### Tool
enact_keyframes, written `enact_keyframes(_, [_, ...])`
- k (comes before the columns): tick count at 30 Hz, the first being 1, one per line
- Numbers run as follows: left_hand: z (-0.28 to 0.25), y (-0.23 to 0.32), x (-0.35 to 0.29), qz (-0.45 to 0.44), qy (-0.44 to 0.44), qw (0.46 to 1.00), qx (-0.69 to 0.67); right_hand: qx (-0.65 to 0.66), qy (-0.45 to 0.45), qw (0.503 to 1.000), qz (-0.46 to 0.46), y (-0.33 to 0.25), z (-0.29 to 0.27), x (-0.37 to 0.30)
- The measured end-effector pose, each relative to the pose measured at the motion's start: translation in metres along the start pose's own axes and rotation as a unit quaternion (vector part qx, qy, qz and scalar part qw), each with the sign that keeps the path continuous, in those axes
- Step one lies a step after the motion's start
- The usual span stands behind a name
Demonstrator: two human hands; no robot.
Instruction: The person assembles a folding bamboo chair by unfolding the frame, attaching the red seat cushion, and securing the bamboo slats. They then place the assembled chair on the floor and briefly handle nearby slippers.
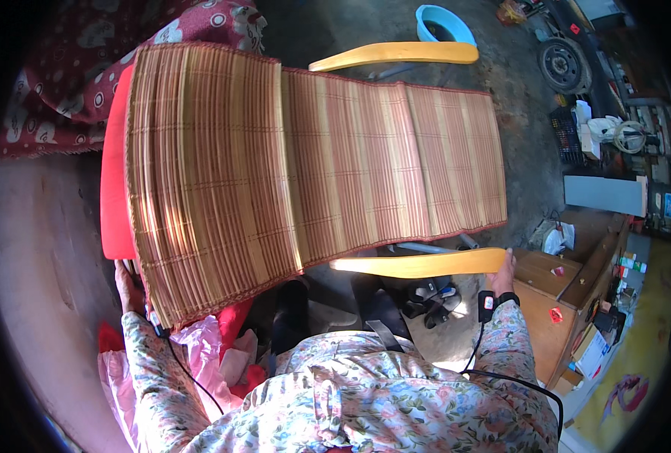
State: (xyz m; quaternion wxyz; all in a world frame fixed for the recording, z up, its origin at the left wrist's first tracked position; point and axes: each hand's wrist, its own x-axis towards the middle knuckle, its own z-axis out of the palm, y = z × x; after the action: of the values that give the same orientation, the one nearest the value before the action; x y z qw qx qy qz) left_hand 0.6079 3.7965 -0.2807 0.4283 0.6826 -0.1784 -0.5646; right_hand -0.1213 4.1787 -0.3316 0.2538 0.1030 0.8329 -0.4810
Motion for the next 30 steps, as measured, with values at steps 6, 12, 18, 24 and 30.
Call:
enact_keyframes(6, [0.001,0.008,-0.024,0.040,0.029,0.999,-0.011,-0.009,-0.002,1.000,-0.013,-0.019,0.026,-0.007])
enact_keyframes(12, [-0.021,0.034,-0.039,-0.019,-0.027,0.998,-0.052,-0.026,-0.035,0.999,-0.024,-0.054,0.050,-0.032])
enact_keyframes(18, [-0.027,0.048,-0.046,0.093,0.066,0.993,0.028,0.027,-0.099,0.993,-0.050,-0.070,0.062,-0.071])
enact_keyframes(24, [-0.027,0.070,-0.059,0.083,0.050,0.995,0.032,0.017,-0.130,0.982,-0.135,-0.069,0.052,-0.110])
enact_keyframes(30, [-0.050,0.064,-0.034,0.108,0.113,0.985,0.078,-0.100,-0.136,0.951,-0.258,-0.056,0.044,-0.097])
